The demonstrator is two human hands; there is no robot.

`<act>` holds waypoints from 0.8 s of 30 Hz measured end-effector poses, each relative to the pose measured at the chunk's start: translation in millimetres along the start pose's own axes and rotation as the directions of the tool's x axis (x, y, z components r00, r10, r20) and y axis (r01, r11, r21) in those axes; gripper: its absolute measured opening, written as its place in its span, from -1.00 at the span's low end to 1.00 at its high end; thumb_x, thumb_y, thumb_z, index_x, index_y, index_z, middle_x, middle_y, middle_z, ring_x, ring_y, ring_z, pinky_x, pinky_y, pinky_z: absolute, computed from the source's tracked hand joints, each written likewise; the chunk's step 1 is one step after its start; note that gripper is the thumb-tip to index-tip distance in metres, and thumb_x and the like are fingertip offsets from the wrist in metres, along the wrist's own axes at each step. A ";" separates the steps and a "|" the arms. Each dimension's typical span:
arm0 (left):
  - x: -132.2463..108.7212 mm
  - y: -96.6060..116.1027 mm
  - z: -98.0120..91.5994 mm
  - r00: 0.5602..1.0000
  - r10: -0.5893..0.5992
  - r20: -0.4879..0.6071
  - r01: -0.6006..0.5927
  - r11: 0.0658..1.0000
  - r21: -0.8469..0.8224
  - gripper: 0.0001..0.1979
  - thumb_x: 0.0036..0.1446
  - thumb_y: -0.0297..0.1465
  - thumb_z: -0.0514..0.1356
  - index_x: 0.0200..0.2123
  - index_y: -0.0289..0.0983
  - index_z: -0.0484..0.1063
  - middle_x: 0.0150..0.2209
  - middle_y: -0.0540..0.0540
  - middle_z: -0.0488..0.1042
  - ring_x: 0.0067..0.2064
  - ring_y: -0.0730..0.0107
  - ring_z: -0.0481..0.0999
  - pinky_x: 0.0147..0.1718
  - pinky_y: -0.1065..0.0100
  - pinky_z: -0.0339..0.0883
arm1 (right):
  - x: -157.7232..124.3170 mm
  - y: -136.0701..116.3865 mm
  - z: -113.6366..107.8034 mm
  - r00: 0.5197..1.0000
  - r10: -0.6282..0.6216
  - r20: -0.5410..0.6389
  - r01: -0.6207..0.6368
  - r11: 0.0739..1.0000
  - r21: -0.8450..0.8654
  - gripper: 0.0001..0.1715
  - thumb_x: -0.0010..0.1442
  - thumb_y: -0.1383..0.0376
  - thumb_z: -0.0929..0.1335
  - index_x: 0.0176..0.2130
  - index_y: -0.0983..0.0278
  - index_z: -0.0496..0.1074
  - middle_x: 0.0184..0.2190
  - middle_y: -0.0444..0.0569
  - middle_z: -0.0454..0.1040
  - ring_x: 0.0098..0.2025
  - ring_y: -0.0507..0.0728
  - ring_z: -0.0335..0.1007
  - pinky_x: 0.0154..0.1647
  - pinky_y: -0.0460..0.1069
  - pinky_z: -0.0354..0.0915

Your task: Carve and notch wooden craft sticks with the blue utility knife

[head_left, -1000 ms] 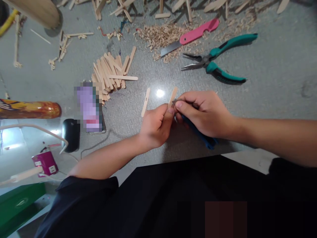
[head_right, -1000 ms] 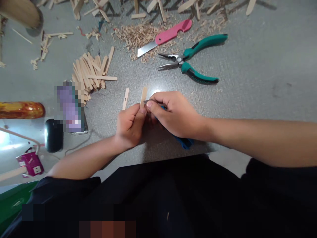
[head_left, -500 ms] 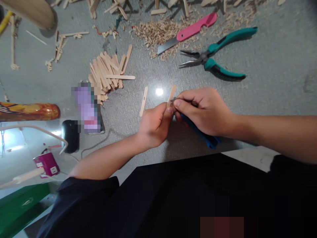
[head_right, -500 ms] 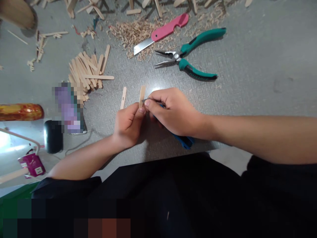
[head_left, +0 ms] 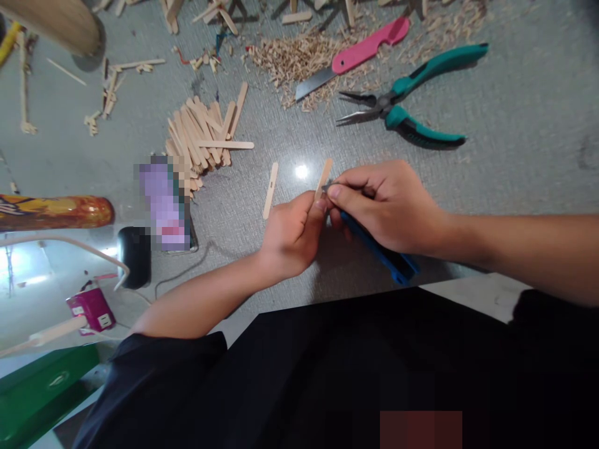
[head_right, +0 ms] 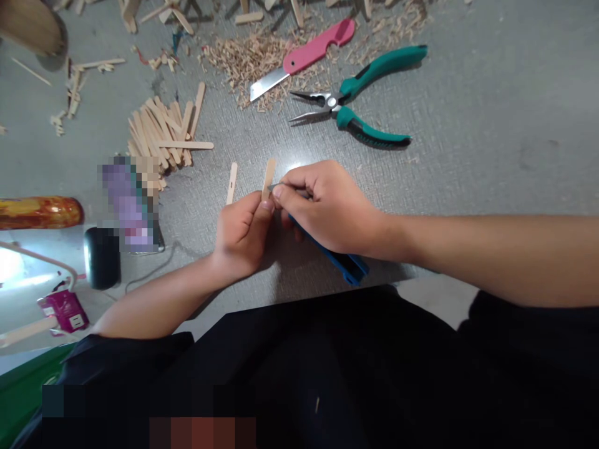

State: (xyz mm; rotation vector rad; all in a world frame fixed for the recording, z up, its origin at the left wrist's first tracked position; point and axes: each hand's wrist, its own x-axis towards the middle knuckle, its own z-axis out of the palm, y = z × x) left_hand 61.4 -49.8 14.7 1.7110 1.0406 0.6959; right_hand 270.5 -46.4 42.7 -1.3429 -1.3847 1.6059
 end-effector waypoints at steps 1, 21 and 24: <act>0.2 -0.3 0.0 1.000 -0.001 0.001 0.001 1.000 -0.009 -0.44 0.77 -0.04 0.09 -0.31 -0.18 0.53 -0.44 0.01 0.60 -0.46 0.44 0.49 -0.42 0.29 0.30 | 0.3 -0.5 0.2 1.000 -0.002 0.000 0.002 1.000 0.001 -0.47 0.58 0.43 0.43 -0.47 0.19 0.49 -0.53 -0.15 0.57 -0.57 0.02 0.43 -0.48 -0.01 0.29; -3.2 -6.7 -5.1 0.991 0.061 0.119 -0.113 0.855 0.506 -0.55 0.75 -0.16 -0.08 -0.20 -0.16 0.41 -0.43 -0.08 0.61 -0.48 0.30 0.50 -0.43 0.26 0.20 | 0.8 -3.2 -4.4 0.999 0.029 0.026 -0.025 0.988 -0.149 -0.37 0.54 0.53 0.39 -0.57 0.20 0.51 -0.67 -0.17 0.50 -0.62 0.01 0.41 -0.52 -0.02 0.21; -3.4 -7.2 -6.8 0.981 0.114 0.157 -0.183 0.814 0.552 -0.64 0.70 -0.27 -0.05 -0.21 -0.15 0.39 -0.47 -0.05 0.56 -0.50 0.29 0.48 -0.43 0.25 0.19 | -0.1 -4.7 -5.3 0.999 0.011 0.035 -0.004 0.979 -0.203 -0.37 0.52 0.53 0.39 -0.57 0.20 0.51 -0.66 -0.17 0.51 -0.61 0.02 0.42 -0.50 -0.01 0.23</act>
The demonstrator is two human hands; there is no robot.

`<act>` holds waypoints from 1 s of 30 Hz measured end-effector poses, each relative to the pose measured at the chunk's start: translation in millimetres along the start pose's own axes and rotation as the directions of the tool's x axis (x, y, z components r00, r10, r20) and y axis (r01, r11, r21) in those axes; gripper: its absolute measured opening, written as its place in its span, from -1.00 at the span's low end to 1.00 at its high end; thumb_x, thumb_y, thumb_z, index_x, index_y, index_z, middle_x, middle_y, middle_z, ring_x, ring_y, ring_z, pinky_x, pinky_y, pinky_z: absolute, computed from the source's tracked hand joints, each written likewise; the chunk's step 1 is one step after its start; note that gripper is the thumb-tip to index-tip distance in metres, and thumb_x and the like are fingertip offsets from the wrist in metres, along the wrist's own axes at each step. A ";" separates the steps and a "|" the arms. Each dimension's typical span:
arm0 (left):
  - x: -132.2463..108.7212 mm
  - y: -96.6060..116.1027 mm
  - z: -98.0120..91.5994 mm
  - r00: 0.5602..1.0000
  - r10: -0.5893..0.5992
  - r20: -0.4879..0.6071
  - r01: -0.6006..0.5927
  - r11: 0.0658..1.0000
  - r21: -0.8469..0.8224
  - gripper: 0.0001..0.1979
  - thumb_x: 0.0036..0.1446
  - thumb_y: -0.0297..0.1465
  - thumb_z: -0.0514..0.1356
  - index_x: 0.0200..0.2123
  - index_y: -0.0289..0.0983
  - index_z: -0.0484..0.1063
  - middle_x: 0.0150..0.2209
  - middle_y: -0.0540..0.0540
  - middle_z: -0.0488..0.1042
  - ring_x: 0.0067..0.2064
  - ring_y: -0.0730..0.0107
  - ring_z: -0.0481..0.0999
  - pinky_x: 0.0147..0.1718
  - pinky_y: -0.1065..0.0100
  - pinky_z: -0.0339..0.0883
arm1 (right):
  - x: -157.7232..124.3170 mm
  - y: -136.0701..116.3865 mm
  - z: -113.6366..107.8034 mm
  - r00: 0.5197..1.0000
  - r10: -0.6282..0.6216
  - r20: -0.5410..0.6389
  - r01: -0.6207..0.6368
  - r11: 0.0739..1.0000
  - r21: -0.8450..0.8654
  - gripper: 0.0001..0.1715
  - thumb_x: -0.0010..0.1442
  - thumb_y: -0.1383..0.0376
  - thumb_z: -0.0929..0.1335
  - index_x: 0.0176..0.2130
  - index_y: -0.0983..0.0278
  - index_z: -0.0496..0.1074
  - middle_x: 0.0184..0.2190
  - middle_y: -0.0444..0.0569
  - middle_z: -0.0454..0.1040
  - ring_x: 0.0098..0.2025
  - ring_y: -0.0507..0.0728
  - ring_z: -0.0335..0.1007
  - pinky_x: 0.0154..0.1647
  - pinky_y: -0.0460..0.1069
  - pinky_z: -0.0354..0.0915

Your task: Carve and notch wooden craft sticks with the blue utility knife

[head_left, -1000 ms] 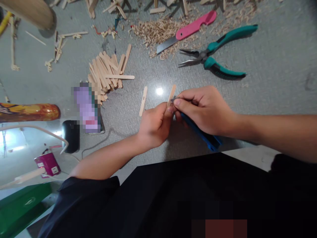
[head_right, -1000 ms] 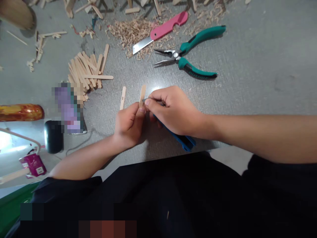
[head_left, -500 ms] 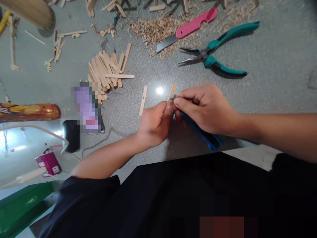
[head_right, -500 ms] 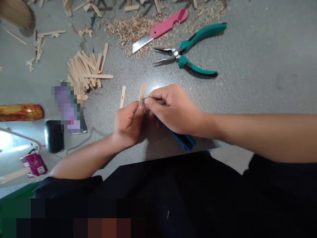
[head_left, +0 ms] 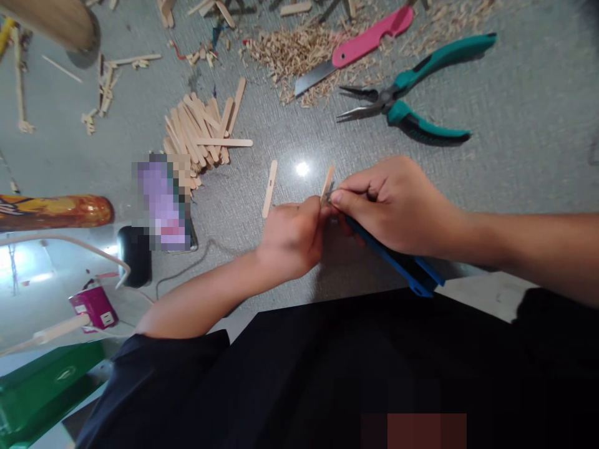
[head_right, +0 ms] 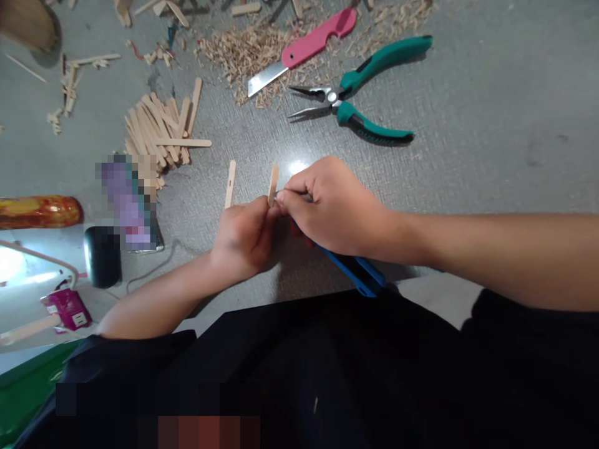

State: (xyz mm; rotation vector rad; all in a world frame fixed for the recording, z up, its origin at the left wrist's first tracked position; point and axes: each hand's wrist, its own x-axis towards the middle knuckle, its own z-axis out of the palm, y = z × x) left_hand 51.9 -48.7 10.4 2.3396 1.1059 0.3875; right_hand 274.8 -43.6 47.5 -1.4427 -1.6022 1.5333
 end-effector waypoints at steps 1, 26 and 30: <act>-0.1 -0.2 -0.7 1.000 0.022 -0.002 -0.022 1.000 0.021 -0.67 0.67 -0.31 -0.04 -0.21 -0.15 0.39 -0.48 -0.04 0.54 -0.51 0.29 0.47 -0.43 0.25 0.18 | -0.2 -0.5 -0.6 1.000 0.000 0.006 0.000 1.000 -0.009 -0.37 0.51 0.54 0.38 -0.58 0.20 0.50 -0.66 -0.17 0.51 -0.62 0.02 0.41 -0.50 -0.01 0.23; -0.6 -3.5 3.8 0.979 -0.204 0.010 0.139 0.631 -0.763 -0.51 0.66 0.09 0.26 -0.20 -0.16 0.59 -0.49 0.03 0.52 -0.51 0.42 0.40 -0.48 0.30 0.28 | 9.4 4.2 -7.7 0.994 -0.028 0.109 -0.007 0.952 0.305 -0.48 0.58 0.13 0.55 -0.42 0.20 0.55 -0.55 -0.14 0.55 -0.60 0.01 0.38 -0.54 -0.03 0.27; 0.4 -1.1 5.4 0.964 -0.261 -0.048 0.133 0.631 -0.764 -0.51 0.65 0.12 0.28 -0.14 -0.16 0.60 -0.49 0.04 0.55 -0.50 0.41 0.48 -0.46 0.31 0.35 | 9.4 8.2 -5.8 0.996 0.003 0.094 -0.033 0.946 0.322 -0.50 0.58 0.09 0.57 -0.39 0.21 0.57 -0.53 -0.12 0.59 -0.57 0.03 0.44 -0.55 -0.04 0.30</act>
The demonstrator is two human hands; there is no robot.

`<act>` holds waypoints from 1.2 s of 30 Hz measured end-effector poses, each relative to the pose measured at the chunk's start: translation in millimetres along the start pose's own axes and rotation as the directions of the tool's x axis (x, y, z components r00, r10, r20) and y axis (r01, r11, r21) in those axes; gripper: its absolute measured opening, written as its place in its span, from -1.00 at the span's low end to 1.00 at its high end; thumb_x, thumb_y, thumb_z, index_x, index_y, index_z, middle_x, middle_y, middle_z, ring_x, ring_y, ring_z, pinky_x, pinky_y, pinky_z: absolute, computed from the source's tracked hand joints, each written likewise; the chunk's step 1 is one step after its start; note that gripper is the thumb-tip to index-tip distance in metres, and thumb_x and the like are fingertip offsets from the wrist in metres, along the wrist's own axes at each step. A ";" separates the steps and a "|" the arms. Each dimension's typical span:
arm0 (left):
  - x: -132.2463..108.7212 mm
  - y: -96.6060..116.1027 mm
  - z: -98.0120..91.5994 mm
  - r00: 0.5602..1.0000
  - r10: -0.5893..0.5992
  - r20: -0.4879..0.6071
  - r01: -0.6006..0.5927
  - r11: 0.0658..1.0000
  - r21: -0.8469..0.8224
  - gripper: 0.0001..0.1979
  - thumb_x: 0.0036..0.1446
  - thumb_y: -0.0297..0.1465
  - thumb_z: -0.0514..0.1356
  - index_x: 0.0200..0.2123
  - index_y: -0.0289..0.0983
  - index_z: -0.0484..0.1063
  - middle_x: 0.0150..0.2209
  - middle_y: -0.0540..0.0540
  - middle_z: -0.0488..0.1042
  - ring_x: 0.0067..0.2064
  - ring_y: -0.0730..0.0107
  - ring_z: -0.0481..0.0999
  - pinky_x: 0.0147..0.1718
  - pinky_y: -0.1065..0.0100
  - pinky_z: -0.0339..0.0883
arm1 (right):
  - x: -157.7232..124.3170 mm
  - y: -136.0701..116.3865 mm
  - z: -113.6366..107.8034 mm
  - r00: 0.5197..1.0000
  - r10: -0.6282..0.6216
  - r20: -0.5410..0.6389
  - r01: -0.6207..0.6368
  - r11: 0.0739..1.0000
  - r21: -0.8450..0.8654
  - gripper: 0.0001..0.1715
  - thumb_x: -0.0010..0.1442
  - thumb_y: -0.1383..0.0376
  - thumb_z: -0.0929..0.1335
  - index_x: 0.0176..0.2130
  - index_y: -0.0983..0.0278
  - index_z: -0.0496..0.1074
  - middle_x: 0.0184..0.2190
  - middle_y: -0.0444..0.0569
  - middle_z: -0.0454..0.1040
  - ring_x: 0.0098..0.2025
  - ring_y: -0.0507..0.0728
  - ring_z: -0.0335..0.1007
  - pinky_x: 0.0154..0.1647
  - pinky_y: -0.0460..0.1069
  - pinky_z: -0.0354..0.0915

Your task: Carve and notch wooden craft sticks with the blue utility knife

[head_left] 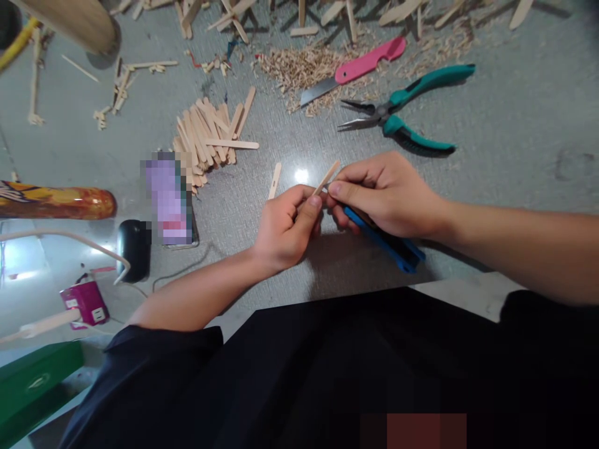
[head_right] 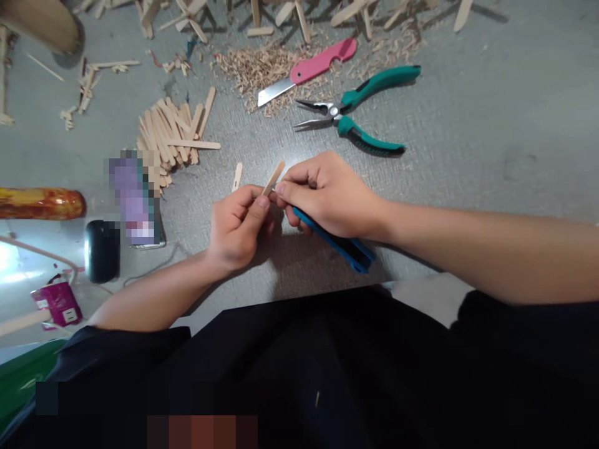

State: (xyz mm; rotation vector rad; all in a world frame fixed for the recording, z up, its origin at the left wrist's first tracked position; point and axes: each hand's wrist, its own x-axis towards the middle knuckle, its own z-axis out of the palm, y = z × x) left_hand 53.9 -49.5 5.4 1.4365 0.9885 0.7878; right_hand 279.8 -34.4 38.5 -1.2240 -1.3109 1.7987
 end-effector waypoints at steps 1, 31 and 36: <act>-0.3 0.5 0.2 1.000 0.004 -0.012 -0.003 1.000 0.021 -0.50 0.65 0.13 0.27 -0.15 -0.16 0.60 -0.49 0.03 0.56 -0.48 0.40 0.51 -0.43 0.30 0.39 | -0.1 0.2 0.3 1.000 0.003 -0.006 -0.003 1.000 -0.002 -0.49 0.58 0.08 0.57 -0.39 0.21 0.57 -0.53 -0.12 0.59 -0.57 0.03 0.45 -0.55 -0.04 0.30; 1.7 -2.4 1.1 0.992 -0.122 -0.024 0.118 0.986 -0.117 -0.50 0.61 0.16 0.29 0.01 -0.17 0.63 -0.44 0.00 0.67 -0.62 0.49 0.36 -0.62 0.35 0.22 | 4.2 -2.3 -4.3 0.990 0.135 -0.045 -0.125 0.978 0.166 -0.64 0.47 0.17 0.60 -0.35 0.18 0.56 -0.43 -0.06 0.64 -0.52 0.08 0.49 -0.51 0.01 0.34; 3.3 -0.6 4.6 0.990 -0.135 -0.038 0.127 0.978 -0.167 -0.50 0.60 0.16 0.30 0.02 -0.19 0.61 -0.41 -0.02 0.70 -0.60 0.46 0.47 -0.64 0.37 0.29 | 3.7 0.5 0.7 0.986 0.158 0.061 -0.169 0.931 0.323 -0.71 0.51 0.27 0.54 -0.32 0.24 0.65 -0.44 -0.06 0.62 -0.47 0.04 0.45 -0.42 -0.06 0.40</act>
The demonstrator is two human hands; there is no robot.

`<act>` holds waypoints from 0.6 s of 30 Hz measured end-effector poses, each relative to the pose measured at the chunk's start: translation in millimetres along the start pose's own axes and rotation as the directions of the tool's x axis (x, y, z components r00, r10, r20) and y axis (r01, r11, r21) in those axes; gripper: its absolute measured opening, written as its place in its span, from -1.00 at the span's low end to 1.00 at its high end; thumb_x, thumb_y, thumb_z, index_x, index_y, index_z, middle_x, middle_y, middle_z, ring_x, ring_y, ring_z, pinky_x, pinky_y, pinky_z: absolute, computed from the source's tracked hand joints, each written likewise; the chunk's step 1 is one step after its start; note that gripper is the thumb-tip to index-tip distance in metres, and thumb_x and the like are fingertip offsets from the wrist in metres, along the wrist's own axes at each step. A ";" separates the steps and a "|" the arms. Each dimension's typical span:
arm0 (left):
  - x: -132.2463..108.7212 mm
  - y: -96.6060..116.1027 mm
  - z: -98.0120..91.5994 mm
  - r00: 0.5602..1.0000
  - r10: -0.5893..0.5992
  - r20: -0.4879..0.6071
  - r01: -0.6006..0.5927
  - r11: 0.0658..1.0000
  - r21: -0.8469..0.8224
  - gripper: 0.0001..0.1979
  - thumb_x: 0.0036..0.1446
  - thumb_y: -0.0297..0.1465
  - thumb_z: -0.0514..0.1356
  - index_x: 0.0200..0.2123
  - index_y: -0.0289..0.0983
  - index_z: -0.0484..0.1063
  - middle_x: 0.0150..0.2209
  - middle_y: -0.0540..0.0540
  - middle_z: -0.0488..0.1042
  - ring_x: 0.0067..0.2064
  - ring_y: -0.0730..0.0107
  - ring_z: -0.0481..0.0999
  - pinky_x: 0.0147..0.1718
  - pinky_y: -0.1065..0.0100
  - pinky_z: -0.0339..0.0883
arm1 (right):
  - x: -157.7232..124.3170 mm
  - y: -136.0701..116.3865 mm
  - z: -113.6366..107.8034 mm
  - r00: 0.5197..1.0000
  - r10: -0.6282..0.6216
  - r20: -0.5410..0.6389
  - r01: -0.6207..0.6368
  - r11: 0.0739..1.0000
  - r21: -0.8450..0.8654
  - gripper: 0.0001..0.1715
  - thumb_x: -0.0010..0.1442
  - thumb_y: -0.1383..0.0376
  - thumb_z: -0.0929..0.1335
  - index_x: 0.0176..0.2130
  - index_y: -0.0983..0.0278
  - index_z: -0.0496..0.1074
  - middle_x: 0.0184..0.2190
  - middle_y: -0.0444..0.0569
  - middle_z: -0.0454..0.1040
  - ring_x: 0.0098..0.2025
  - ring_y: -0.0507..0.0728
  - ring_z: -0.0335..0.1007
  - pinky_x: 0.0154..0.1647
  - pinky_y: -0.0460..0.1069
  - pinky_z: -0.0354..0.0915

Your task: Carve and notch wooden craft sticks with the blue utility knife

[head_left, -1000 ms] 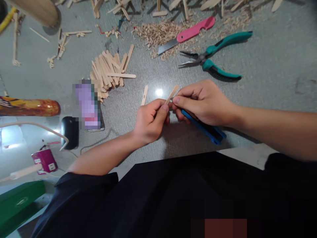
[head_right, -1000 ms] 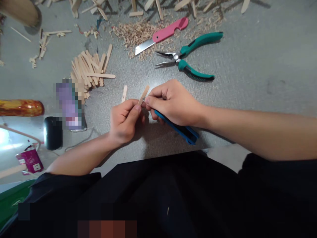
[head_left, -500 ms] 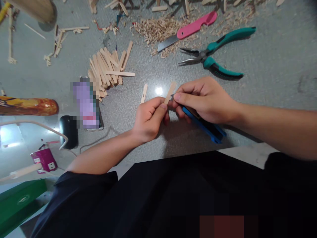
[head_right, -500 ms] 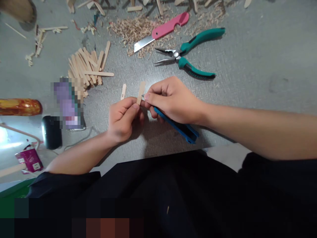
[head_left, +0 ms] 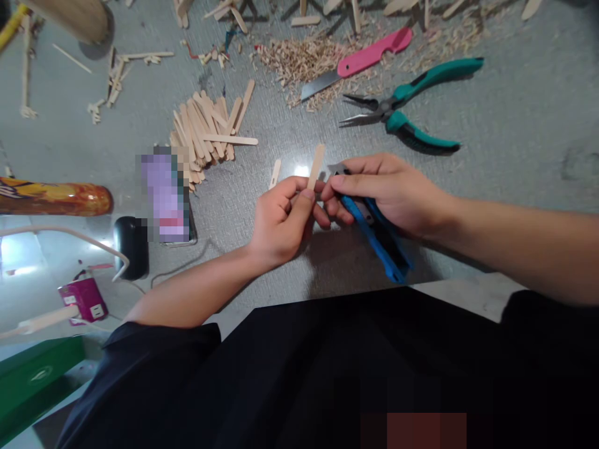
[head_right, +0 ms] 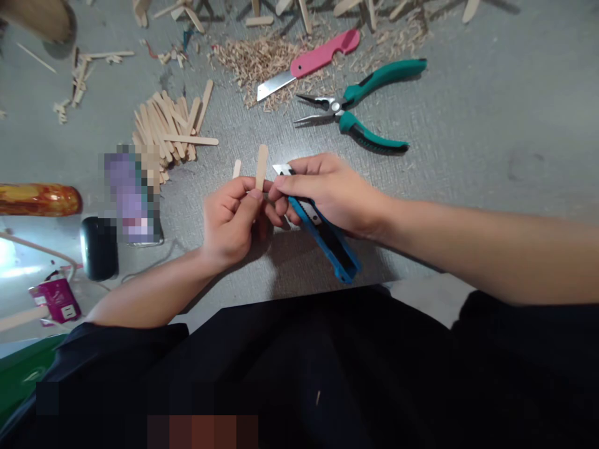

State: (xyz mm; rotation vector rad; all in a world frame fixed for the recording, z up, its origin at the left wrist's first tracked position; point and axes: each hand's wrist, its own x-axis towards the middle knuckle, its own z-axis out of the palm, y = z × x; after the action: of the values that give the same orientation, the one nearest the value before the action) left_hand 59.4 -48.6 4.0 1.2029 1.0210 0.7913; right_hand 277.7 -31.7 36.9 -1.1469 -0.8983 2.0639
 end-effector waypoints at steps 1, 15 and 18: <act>0.4 0.3 0.7 1.000 0.000 -0.003 0.000 1.000 -0.012 -0.50 0.61 0.16 0.30 0.01 -0.19 0.61 -0.41 -0.02 0.70 -0.58 0.45 0.50 -0.64 0.37 0.30 | -0.4 1.2 0.9 1.000 0.018 0.025 -0.018 1.000 0.020 -0.69 0.52 0.26 0.53 -0.32 0.25 0.68 -0.42 -0.05 0.62 -0.47 0.03 0.44 -0.39 -0.07 0.42; 2.3 0.3 -4.2 1.000 -0.006 0.025 0.007 1.000 -0.026 -0.53 0.64 0.10 0.27 -0.06 -0.20 0.59 -0.39 -0.05 0.72 -0.55 0.42 0.56 -0.58 0.37 0.42 | -6.1 0.4 3.4 0.996 -0.011 0.084 0.020 0.994 -0.105 -0.46 0.63 -0.02 0.52 -0.32 0.19 0.47 -0.50 -0.17 0.46 -0.56 0.06 0.47 -0.57 -0.05 0.38; 2.2 -4.7 -2.4 0.995 0.095 0.030 -0.096 0.995 0.031 -0.52 0.67 0.09 0.24 -0.09 -0.20 0.57 -0.41 -0.01 0.70 -0.58 0.50 0.52 -0.61 0.45 0.36 | -6.3 -2.0 6.3 0.998 -0.009 0.058 0.019 0.984 -0.175 -0.47 0.71 0.13 0.42 -0.35 0.22 0.49 -0.53 -0.17 0.41 -0.60 0.01 0.36 -0.61 -0.07 0.32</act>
State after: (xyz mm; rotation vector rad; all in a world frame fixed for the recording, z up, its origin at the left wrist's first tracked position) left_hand 57.8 -46.7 -1.2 1.2945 0.9618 0.8327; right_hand 275.4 -37.0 43.9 -1.1733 -1.1322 2.0476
